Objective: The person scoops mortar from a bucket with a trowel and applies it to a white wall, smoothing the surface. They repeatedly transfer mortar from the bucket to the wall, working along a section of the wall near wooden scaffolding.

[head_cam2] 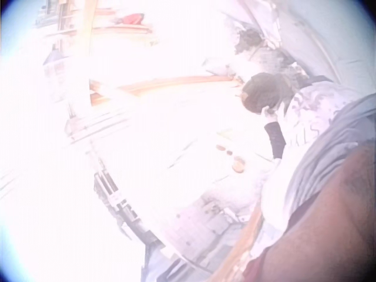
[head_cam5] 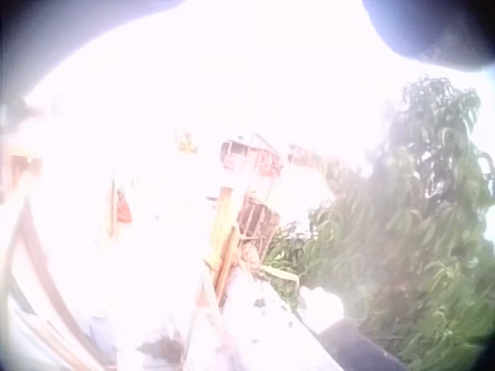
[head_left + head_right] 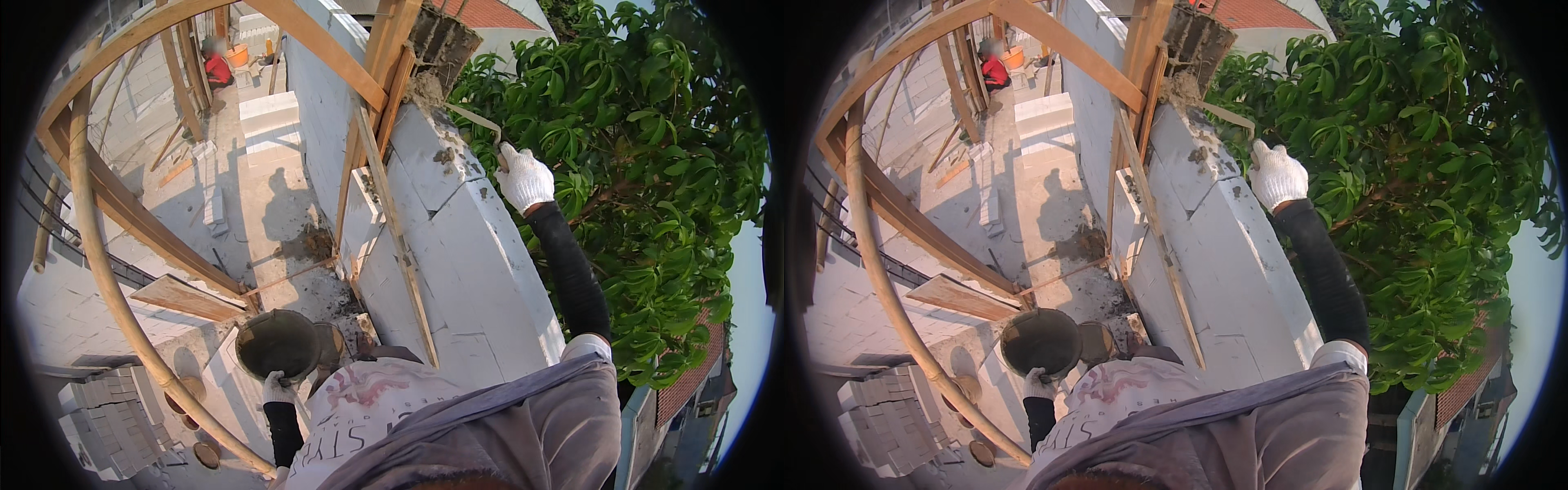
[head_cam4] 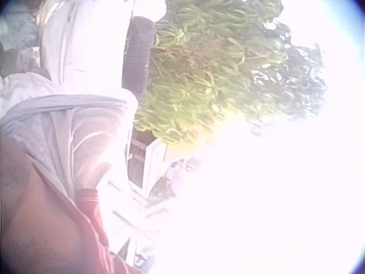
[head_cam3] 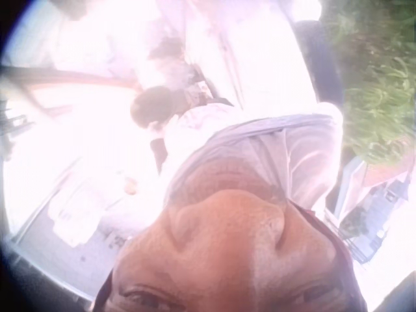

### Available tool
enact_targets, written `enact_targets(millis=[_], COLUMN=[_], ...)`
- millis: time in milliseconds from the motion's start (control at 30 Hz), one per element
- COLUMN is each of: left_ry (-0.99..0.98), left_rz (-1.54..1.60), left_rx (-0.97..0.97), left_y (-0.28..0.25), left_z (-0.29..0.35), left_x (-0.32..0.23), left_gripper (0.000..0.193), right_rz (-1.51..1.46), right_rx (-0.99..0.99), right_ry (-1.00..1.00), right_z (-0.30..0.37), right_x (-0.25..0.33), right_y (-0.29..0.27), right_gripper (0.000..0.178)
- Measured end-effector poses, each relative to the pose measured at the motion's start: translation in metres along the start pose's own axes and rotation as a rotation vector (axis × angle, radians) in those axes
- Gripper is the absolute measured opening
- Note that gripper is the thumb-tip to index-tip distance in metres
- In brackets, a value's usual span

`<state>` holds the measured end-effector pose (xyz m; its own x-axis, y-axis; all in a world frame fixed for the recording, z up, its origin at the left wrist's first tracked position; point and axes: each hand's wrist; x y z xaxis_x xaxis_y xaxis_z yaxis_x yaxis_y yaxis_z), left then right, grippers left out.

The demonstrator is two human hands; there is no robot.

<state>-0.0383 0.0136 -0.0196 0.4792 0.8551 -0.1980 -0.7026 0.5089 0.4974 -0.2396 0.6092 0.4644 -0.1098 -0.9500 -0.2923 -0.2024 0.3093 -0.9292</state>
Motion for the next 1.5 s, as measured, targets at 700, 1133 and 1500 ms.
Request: enact_targets(millis=[700, 1133, 1500], left_ry=[-0.122, -0.138, 0.214], left_rz=[0.022, -0.343, -0.766], left_rx=[0.082, 0.234, 0.366], left_y=[0.037, 0.13, 0.219], left_z=[0.033, 0.027, 0.084], left_x=[0.009, -0.004, -0.045], left_gripper=[0.009, 0.014, 0.055], right_rz=[0.312, -0.426, -0.334], right_rx=[-0.1, -0.03, 0.26], right_ry=[-0.219, -0.263, -0.687], right_z=[-0.11, 0.084, 0.158], right_x=[0.042, 0.151, 0.315], right_y=[-0.014, -0.031, 0.106], right_gripper=[0.022, 0.038, 0.031])
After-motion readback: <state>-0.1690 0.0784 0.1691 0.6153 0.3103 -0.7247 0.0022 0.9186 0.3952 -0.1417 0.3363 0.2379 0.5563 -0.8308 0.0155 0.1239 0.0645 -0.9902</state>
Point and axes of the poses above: each hand's wrist, its own z-axis away from the middle knuckle, its own y-axis out of the palm, x = y × z, and after that the axes turned 11 degrees about -y, right-handed
